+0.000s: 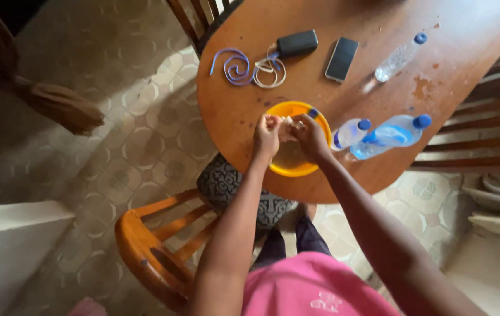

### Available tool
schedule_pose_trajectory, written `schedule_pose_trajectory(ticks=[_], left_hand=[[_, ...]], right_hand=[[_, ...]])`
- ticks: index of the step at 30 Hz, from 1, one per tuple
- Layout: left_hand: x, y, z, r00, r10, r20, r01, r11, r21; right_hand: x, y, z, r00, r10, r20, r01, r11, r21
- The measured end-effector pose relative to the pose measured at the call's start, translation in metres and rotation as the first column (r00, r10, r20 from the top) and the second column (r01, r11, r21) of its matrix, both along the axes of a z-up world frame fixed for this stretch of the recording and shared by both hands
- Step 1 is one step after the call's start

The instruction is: Cleaning the interior lid and exterior surface of a chest freezer with a cloth.

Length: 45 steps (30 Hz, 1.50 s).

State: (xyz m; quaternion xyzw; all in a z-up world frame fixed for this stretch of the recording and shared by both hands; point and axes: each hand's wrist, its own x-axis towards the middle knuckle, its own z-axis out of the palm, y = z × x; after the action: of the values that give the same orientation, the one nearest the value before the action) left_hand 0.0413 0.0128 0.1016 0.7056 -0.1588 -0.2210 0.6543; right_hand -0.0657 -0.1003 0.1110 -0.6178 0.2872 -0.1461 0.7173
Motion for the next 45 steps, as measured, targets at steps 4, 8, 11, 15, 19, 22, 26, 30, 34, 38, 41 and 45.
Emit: schedule_pose_trajectory(ticks=[4, 8, 11, 15, 19, 22, 26, 30, 34, 38, 41, 45], left_hand=[[0.008, -0.013, 0.006, 0.996, -0.022, 0.091, 0.018, 0.999, 0.044], [-0.010, 0.007, -0.027, 0.978, -0.118, 0.172, 0.120, 0.993, -0.002], [0.010, -0.011, -0.016, 0.990, -0.078, 0.118, 0.063, 0.990, 0.123], [-0.002, -0.003, 0.023, 0.997, -0.073, 0.038, 0.071, 0.996, 0.046], [-0.011, -0.015, 0.035, 0.978, -0.119, -0.169, 0.113, 0.992, -0.047], [-0.026, -0.017, 0.055, 0.952, -0.159, -0.262, 0.136, 0.985, -0.103], [-0.048, -0.017, 0.089, 0.982, -0.154, -0.113, 0.139, 0.982, -0.130], [-0.059, -0.024, 0.074, 0.979, -0.195, -0.059, 0.195, 0.981, -0.003], [-0.084, -0.023, 0.062, 0.920, -0.291, -0.262, 0.300, 0.954, -0.006], [-0.130, -0.018, 0.083, 0.803, -0.504, -0.317, 0.447, 0.862, -0.239], [-0.179, -0.004, 0.107, 0.671, -0.684, -0.288, 0.564, 0.722, -0.400], [-0.254, 0.003, 0.119, 0.474, -0.766, -0.435, 0.613, 0.641, -0.461]], right_hand=[[-0.002, -0.017, -0.023, 1.000, 0.027, -0.003, -0.027, 0.981, -0.191], [-0.027, 0.006, 0.010, 0.996, 0.014, -0.086, -0.053, 0.882, -0.468], [-0.013, -0.013, 0.042, 0.993, -0.066, -0.095, 0.007, 0.855, -0.519], [-0.024, 0.005, 0.078, 0.984, -0.141, 0.108, 0.134, 0.989, 0.070], [-0.036, 0.004, 0.073, 0.979, -0.184, 0.088, 0.176, 0.980, 0.095], [-0.048, 0.004, 0.076, 0.981, -0.169, 0.092, 0.165, 0.985, 0.050], [-0.064, 0.013, 0.119, 0.987, -0.154, 0.041, 0.153, 0.988, 0.013], [-0.088, 0.013, 0.102, 0.974, -0.062, 0.218, 0.001, 0.963, 0.270], [-0.124, 0.014, 0.105, 0.995, -0.018, 0.100, 0.009, 0.995, 0.097], [-0.176, 0.016, 0.129, 0.985, -0.174, -0.014, 0.174, 0.984, 0.034], [-0.233, 0.024, 0.117, 0.957, -0.282, -0.070, 0.275, 0.957, -0.095], [-0.315, 0.051, 0.140, 0.913, -0.401, -0.070, 0.388, 0.910, -0.145]])
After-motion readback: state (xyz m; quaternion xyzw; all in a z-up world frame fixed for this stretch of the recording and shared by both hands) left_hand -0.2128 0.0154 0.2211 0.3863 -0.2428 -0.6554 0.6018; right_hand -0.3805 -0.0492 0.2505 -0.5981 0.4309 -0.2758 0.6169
